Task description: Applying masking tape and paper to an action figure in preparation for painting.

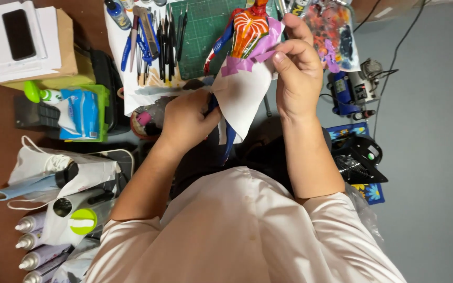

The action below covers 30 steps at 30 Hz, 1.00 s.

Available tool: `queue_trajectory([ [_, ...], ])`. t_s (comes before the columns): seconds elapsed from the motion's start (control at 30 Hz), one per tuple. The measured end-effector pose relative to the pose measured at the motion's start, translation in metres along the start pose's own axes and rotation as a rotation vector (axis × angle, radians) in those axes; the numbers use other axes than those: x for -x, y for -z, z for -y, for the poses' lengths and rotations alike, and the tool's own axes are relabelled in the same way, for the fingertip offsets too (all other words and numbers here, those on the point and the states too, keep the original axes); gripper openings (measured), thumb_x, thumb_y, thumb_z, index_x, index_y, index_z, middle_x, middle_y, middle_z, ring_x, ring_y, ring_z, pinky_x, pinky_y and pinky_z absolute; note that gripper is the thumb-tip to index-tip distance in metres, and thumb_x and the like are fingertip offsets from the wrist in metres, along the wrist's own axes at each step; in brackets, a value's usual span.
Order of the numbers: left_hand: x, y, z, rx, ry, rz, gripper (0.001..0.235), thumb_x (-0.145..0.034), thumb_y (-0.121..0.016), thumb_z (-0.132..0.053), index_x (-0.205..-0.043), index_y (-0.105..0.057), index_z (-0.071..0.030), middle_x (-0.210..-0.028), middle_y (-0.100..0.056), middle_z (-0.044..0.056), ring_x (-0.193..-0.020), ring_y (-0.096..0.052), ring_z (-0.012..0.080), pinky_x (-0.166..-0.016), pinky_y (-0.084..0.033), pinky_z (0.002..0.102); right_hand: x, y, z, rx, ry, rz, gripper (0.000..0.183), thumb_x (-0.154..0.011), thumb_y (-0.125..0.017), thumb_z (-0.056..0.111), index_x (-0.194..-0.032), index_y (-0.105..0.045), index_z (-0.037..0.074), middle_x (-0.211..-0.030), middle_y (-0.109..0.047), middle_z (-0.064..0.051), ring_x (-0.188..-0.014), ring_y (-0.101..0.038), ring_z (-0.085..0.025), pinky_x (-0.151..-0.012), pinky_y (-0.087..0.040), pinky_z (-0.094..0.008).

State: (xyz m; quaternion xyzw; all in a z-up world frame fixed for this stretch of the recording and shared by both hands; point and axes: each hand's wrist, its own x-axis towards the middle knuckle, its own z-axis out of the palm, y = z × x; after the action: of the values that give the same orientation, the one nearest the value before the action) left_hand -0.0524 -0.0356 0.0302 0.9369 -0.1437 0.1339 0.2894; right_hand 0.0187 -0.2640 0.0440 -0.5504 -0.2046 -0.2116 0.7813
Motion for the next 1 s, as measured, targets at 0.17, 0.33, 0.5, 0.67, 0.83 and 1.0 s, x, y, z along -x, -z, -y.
queue_trajectory([
  [0.17, 0.003, -0.008, -0.009, 0.007, -0.042, -0.036, 0.037, -0.093, -0.065, -0.041, -0.077, -0.053, -0.011, -0.064, -0.058, 0.005, -0.06, -0.06, 0.0335, -0.048, -0.038, 0.044, 0.001, 0.009, 0.012, -0.066, -0.019, -0.029, 0.008, -0.093, -0.08, 0.011, -0.098, -0.073, 0.009, -0.152, -0.053, -0.01, -0.148, -0.045, -0.026, -0.126, -0.042, -0.049],
  [0.33, 0.005, -0.011, -0.015, 0.012, -0.124, -0.094, 0.04, -0.091, -0.068, -0.036, -0.071, -0.047, -0.008, -0.06, -0.054, 0.008, -0.056, -0.057, 0.033, -0.046, -0.034, 0.044, 0.003, 0.011, 0.033, -0.113, -0.132, -0.045, 0.009, -0.091, -0.076, 0.004, -0.097, -0.073, 0.01, -0.153, -0.052, -0.021, -0.145, -0.049, -0.032, -0.118, -0.047, -0.047],
  [0.5, 0.005, -0.009, -0.019, -0.043, -0.08, -0.008, 0.041, -0.093, -0.066, -0.039, -0.071, -0.049, -0.009, -0.06, -0.054, 0.007, -0.058, -0.057, 0.0324, -0.046, -0.035, 0.046, 0.003, 0.011, 0.049, -0.155, -0.269, 0.021, 0.006, -0.091, -0.076, 0.009, -0.092, -0.071, 0.01, -0.093, -0.069, 0.001, -0.09, -0.064, -0.016, -0.084, -0.054, -0.032],
  [0.67, 0.007, -0.012, -0.019, -0.061, -0.11, -0.049, 0.036, -0.089, -0.066, -0.034, -0.072, -0.048, -0.008, -0.061, -0.056, 0.01, -0.061, -0.059, 0.0362, -0.047, -0.036, 0.049, 0.007, 0.008, 0.053, -0.103, -0.219, 0.011, 0.007, -0.091, -0.075, 0.004, -0.092, -0.07, 0.009, -0.096, -0.067, 0.0, -0.093, -0.064, -0.017, -0.084, -0.056, -0.031],
  [0.83, 0.009, -0.011, -0.022, -0.068, -0.089, -0.044, 0.034, -0.086, -0.064, -0.032, -0.072, -0.046, -0.008, -0.061, -0.057, 0.01, -0.062, -0.058, 0.0378, -0.048, -0.036, 0.051, 0.01, 0.008, 0.048, -0.041, -0.152, 0.014, 0.007, -0.093, -0.072, 0.002, -0.095, -0.069, 0.008, -0.099, -0.065, -0.002, -0.095, -0.061, -0.016, -0.088, -0.055, -0.03],
  [1.0, 0.009, -0.011, -0.021, -0.088, -0.097, -0.033, 0.034, -0.088, -0.064, -0.035, -0.074, -0.05, -0.007, -0.064, -0.059, 0.011, -0.066, -0.061, 0.0389, -0.049, -0.039, 0.051, 0.011, 0.006, 0.047, 0.028, -0.106, 0.013, 0.007, -0.092, -0.074, 0.003, -0.094, -0.069, 0.008, -0.101, -0.062, -0.002, -0.096, -0.059, -0.016, -0.089, -0.052, -0.028],
])
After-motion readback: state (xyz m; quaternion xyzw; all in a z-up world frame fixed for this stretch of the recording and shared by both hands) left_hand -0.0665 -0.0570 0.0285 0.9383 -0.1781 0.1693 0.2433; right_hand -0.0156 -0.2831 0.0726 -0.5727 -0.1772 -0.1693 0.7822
